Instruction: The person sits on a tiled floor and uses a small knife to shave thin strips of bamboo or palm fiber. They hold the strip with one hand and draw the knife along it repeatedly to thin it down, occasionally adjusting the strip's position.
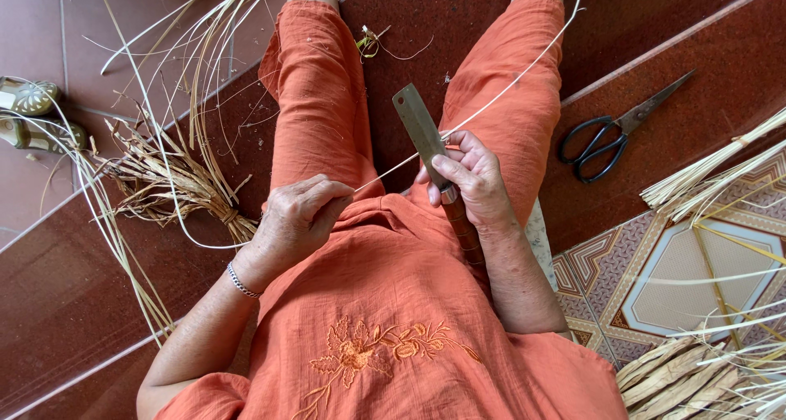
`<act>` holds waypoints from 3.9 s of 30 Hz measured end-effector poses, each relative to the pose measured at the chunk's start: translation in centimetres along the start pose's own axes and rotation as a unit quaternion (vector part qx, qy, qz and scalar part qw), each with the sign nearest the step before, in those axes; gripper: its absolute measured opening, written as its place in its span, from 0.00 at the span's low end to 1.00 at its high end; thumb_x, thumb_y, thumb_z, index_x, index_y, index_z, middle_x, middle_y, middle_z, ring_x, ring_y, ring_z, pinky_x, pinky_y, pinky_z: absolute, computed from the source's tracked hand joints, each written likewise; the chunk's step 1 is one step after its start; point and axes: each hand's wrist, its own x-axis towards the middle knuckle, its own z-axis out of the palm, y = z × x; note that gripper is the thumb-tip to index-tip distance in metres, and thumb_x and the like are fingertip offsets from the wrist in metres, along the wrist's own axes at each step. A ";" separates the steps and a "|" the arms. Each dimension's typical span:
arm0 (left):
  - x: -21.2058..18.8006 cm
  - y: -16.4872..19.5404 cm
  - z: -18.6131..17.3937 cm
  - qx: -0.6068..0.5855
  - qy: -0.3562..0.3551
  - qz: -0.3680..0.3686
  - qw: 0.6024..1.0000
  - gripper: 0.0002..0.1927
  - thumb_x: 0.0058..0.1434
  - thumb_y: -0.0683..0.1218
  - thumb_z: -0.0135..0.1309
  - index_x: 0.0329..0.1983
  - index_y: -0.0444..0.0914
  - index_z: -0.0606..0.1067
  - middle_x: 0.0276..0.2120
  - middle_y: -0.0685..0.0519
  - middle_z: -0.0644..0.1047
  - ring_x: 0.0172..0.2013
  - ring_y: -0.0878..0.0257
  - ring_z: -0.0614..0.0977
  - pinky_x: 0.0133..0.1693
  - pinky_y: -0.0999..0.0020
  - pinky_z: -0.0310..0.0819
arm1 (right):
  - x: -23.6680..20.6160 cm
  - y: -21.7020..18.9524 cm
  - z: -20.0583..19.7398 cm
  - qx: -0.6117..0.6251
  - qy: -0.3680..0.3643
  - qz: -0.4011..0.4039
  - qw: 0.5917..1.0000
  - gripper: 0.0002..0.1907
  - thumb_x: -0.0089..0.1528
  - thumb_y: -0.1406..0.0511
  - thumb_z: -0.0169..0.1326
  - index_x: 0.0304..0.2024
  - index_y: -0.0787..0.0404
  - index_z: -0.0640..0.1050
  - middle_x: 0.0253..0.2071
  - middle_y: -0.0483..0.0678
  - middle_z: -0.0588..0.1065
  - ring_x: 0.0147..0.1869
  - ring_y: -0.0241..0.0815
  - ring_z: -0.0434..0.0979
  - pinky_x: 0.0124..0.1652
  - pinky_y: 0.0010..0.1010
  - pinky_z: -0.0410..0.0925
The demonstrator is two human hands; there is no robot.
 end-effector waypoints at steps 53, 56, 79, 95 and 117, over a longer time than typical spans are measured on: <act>0.2 -1.8 2.7 0.093 0.009 0.026 0.995 0.06 0.66 0.42 0.60 0.45 0.36 0.80 0.28 0.50 0.80 0.27 0.58 0.83 0.27 0.65 0.76 | 0.7 -0.1 -0.5 0.017 0.019 -0.017 1.000 0.13 0.68 0.71 0.52 0.54 0.69 0.68 0.35 0.58 0.79 0.26 0.37 0.78 0.26 0.22 0.70; -0.1 -1.9 2.1 0.098 0.007 0.021 0.995 0.06 0.66 0.41 0.59 0.45 0.36 0.80 0.29 0.50 0.81 0.28 0.58 0.84 0.28 0.65 0.77 | 0.8 -0.5 -0.8 0.034 0.031 -0.021 0.999 0.13 0.68 0.71 0.53 0.54 0.68 0.68 0.36 0.59 0.79 0.26 0.38 0.78 0.26 0.24 0.71; 1.9 -2.8 4.7 -0.029 -0.044 -0.068 0.996 0.09 0.67 0.44 0.59 0.47 0.35 0.80 0.32 0.45 0.83 0.28 0.54 0.86 0.31 0.63 0.79 | 0.4 1.0 1.6 -0.042 -0.006 0.008 0.999 0.15 0.69 0.70 0.51 0.56 0.70 0.67 0.33 0.55 0.79 0.25 0.35 0.78 0.25 0.22 0.71; 1.4 -1.4 4.6 0.083 0.028 0.018 0.996 0.05 0.66 0.43 0.59 0.42 0.38 0.80 0.29 0.49 0.82 0.27 0.56 0.84 0.27 0.62 0.76 | 1.4 -0.2 0.7 0.008 0.023 -0.013 1.000 0.16 0.69 0.71 0.51 0.58 0.70 0.67 0.34 0.57 0.79 0.25 0.36 0.78 0.26 0.22 0.71; 0.1 -3.3 2.9 0.080 0.007 -0.003 0.997 0.09 0.69 0.43 0.55 0.49 0.37 0.78 0.31 0.48 0.82 0.27 0.56 0.83 0.28 0.61 0.77 | 1.5 -1.2 1.3 0.030 0.006 -0.012 0.999 0.20 0.69 0.72 0.50 0.63 0.68 0.68 0.34 0.56 0.79 0.25 0.36 0.77 0.26 0.23 0.71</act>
